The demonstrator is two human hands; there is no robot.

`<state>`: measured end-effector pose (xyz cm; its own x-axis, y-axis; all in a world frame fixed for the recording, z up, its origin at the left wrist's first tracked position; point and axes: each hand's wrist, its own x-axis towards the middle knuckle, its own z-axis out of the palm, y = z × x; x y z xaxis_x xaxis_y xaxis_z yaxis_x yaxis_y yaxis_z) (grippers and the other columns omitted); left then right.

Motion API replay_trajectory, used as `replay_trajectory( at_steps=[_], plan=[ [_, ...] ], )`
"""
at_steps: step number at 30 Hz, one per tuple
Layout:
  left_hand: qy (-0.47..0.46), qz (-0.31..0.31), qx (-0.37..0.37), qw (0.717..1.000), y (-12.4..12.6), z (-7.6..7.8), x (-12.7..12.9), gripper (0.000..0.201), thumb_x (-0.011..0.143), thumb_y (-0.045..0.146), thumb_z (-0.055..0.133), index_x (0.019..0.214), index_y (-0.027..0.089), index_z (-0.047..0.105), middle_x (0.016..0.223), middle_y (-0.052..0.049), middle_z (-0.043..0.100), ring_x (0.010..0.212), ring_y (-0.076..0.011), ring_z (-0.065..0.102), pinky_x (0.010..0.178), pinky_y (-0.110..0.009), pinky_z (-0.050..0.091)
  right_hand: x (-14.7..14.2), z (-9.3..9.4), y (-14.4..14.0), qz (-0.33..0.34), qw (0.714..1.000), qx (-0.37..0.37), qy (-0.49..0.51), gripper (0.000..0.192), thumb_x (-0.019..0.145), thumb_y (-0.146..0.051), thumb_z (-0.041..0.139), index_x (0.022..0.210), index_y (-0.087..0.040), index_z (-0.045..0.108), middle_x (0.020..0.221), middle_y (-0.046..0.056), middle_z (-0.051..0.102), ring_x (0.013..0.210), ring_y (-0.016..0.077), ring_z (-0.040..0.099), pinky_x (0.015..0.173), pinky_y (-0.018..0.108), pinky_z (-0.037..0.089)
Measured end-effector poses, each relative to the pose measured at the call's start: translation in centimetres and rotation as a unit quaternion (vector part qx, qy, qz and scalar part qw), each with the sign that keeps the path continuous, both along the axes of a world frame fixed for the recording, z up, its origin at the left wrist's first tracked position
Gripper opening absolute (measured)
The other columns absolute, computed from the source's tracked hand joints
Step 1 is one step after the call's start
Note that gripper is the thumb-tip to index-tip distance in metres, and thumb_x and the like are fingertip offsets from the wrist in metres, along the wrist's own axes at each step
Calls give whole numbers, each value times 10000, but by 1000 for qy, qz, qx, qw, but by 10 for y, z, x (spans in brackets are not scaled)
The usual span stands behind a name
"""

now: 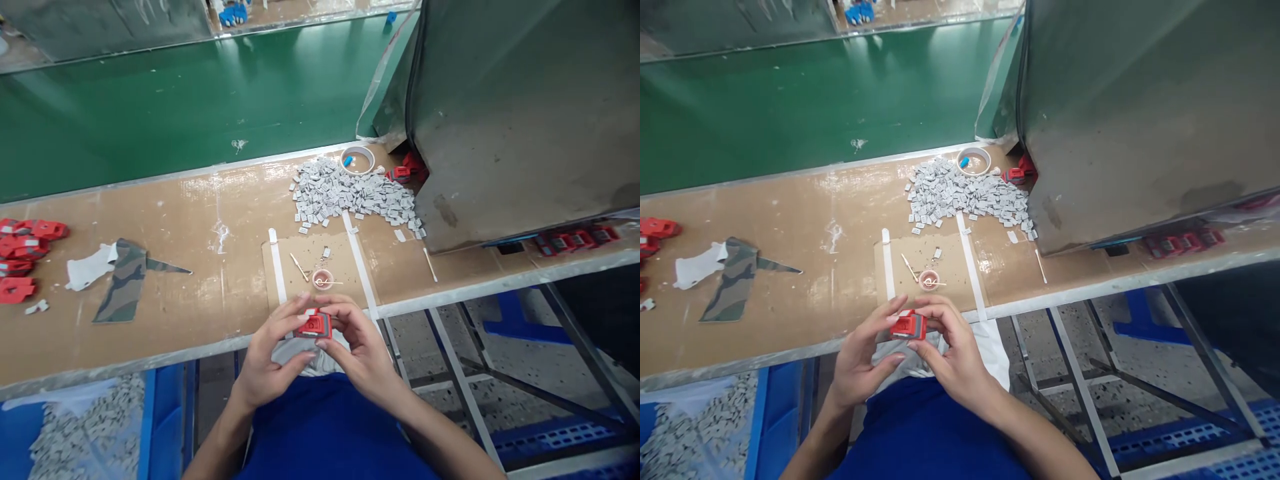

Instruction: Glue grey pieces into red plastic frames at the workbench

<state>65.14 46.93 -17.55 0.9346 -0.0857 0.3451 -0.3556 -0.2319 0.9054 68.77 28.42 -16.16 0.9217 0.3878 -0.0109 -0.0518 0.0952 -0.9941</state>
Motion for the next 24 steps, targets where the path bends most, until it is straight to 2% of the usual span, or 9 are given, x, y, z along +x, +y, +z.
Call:
replay_trajectory(
  at_steps=[3,7,11,17,24],
  plan=[
    [49,32,-22,998,-2,18,2,216,970,136,677,1158,231,724,1389,-134,722,1283,-251,706,1096,-397,577,5,4,-3,1,999,-21,-35,230,1008,-349,700,1192,-245,611,1315,132,694,1204,222,722,999,359,633],
    [72,57,-14,996,-7,31,13,140,928,101,710,1019,207,730,1215,-109,782,1160,-227,748,1003,-328,598,10,8,-4,-13,995,-60,-77,273,1004,-339,708,1244,-231,636,1220,118,746,1103,223,757,950,356,653],
    [89,51,-22,994,-6,31,19,87,921,150,739,996,192,748,1162,-124,785,1112,-239,753,961,-340,612,15,8,-5,-3,988,-97,-120,293,1014,-340,691,1282,-224,665,1217,127,751,1078,237,754,911,361,653],
    [101,59,-17,993,-1,33,20,62,910,158,754,952,199,774,1118,-113,800,1075,-240,764,949,-351,619,20,8,-6,13,982,-108,-154,289,1006,-275,699,1288,-231,654,1165,108,759,1018,223,762,877,340,653],
    [69,80,-40,994,-7,34,15,131,880,106,765,948,213,794,1114,-95,814,1082,-234,785,957,-333,632,17,14,-6,2,961,-138,-240,319,1012,-184,659,1317,-241,589,1229,132,744,1174,258,735,984,393,632]
  ],
)
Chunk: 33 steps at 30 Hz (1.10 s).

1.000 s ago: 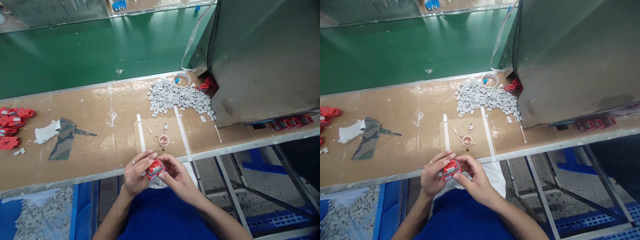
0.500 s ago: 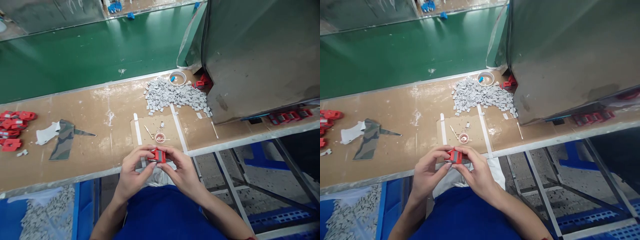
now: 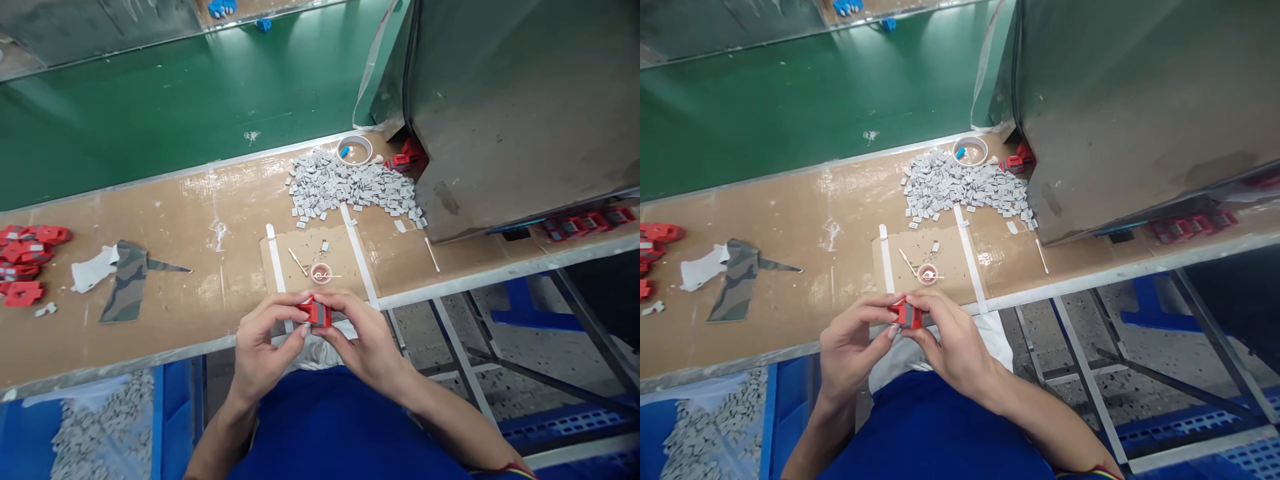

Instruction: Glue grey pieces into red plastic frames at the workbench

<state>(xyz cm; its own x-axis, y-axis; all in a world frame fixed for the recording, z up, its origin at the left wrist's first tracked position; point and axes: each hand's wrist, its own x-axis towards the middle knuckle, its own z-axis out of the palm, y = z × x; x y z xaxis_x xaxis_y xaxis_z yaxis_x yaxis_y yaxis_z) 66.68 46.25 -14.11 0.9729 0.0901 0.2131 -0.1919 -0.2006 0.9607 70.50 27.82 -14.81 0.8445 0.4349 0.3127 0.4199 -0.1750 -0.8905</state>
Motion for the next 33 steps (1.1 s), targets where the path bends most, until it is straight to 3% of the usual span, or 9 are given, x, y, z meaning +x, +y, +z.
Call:
replay_trajectory(
  at_steps=[6,12,19,26,33],
  plan=[
    [-12,11,-24,1000,-1,-2,-3,135,884,118,778,968,219,805,1117,-89,824,1059,-228,799,948,-334,645,-3,2,3,-13,999,-23,-44,333,1029,-204,629,1354,-236,562,1203,143,745,1174,270,731,978,418,633],
    [24,-4,10,1000,7,2,-2,127,884,105,770,942,216,790,1095,-82,817,1035,-214,786,919,-314,633,8,9,-1,57,995,-31,70,262,1008,-255,683,1265,-234,637,1097,90,758,1004,240,752,862,355,632],
    [61,-22,27,998,12,0,1,50,901,156,765,906,205,758,1104,-95,786,1056,-220,750,938,-320,597,16,10,-2,88,985,-22,144,212,997,-256,703,1202,-215,668,1076,76,745,1022,231,735,889,354,620],
    [67,-28,37,997,12,-2,-1,56,910,161,757,938,210,760,1064,-88,776,1029,-212,744,925,-315,585,16,11,-1,81,983,-2,165,175,1003,-278,692,1163,-207,688,1042,70,745,974,219,732,859,349,621],
    [46,-8,21,999,5,-6,-1,102,879,122,773,919,215,775,1008,-64,770,1029,-196,745,923,-286,592,13,9,-6,69,990,-40,113,174,1009,-235,674,1176,-195,646,1035,86,736,989,242,725,871,365,601]
  ],
)
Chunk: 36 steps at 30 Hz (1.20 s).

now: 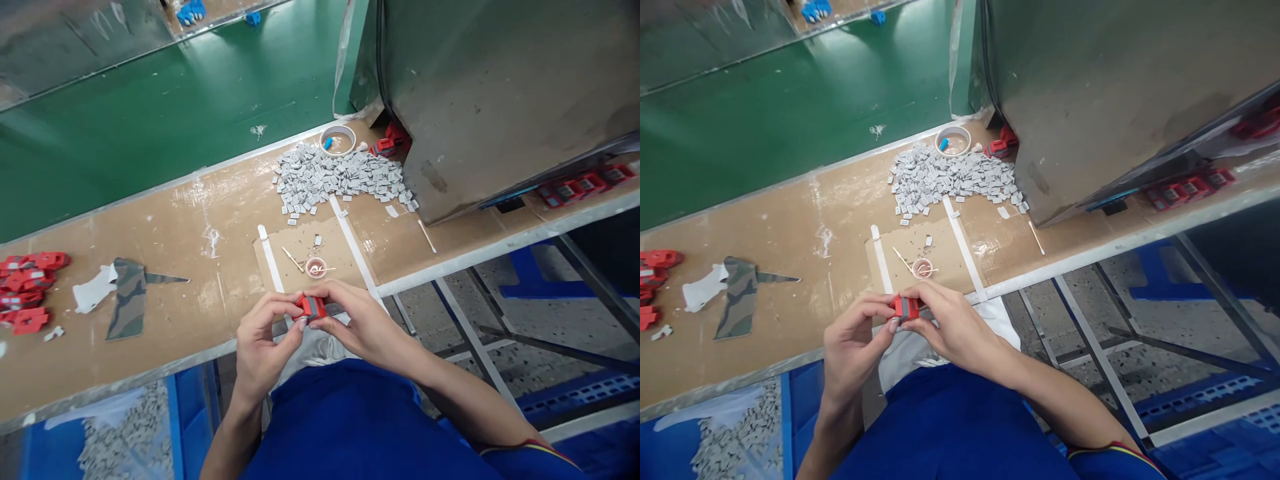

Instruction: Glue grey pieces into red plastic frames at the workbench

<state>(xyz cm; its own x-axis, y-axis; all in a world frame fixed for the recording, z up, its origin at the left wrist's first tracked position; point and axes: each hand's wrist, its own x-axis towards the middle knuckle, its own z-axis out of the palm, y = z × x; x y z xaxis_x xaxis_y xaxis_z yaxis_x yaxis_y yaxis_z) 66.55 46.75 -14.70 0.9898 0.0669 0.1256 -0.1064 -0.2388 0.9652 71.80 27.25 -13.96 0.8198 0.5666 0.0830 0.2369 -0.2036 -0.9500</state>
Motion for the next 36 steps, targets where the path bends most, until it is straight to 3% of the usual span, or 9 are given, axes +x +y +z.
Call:
replay_trajectory(
  at_steps=[7,13,19,25,36],
  plan=[
    [-26,-1,-36,999,-4,-2,-3,226,845,41,769,957,235,801,1039,-38,802,1052,-172,769,969,-264,602,-10,-3,1,-16,997,8,-73,204,1013,-204,654,1200,-207,571,1079,103,729,1022,256,728,875,393,620],
    [-32,-9,-42,999,-1,7,-4,255,833,29,781,962,246,813,1027,-24,815,1040,-159,778,958,-239,604,-13,1,4,-21,994,18,-103,172,1033,-199,617,1191,-215,550,1068,105,729,1016,254,731,844,382,625],
    [-3,-14,12,1000,5,15,-8,207,847,47,781,928,236,809,1009,-34,805,1033,-164,776,944,-235,604,-12,-5,4,-17,998,55,-39,199,1014,-246,679,1194,-214,601,1061,85,737,1021,228,740,870,349,627],
    [-6,-10,43,999,2,14,-12,207,893,61,738,981,240,796,1128,-52,800,1080,-175,769,953,-256,601,-18,-15,6,-51,995,87,-6,222,993,-259,711,1192,-209,629,1134,96,744,1035,208,745,876,326,633],
    [-15,9,23,1000,-5,4,-11,181,878,76,753,948,238,792,1059,-42,782,1035,-164,759,925,-246,596,-22,-21,7,-58,994,87,-12,232,977,-216,716,1188,-226,619,1098,81,737,1002,212,744,865,324,622]
  ],
)
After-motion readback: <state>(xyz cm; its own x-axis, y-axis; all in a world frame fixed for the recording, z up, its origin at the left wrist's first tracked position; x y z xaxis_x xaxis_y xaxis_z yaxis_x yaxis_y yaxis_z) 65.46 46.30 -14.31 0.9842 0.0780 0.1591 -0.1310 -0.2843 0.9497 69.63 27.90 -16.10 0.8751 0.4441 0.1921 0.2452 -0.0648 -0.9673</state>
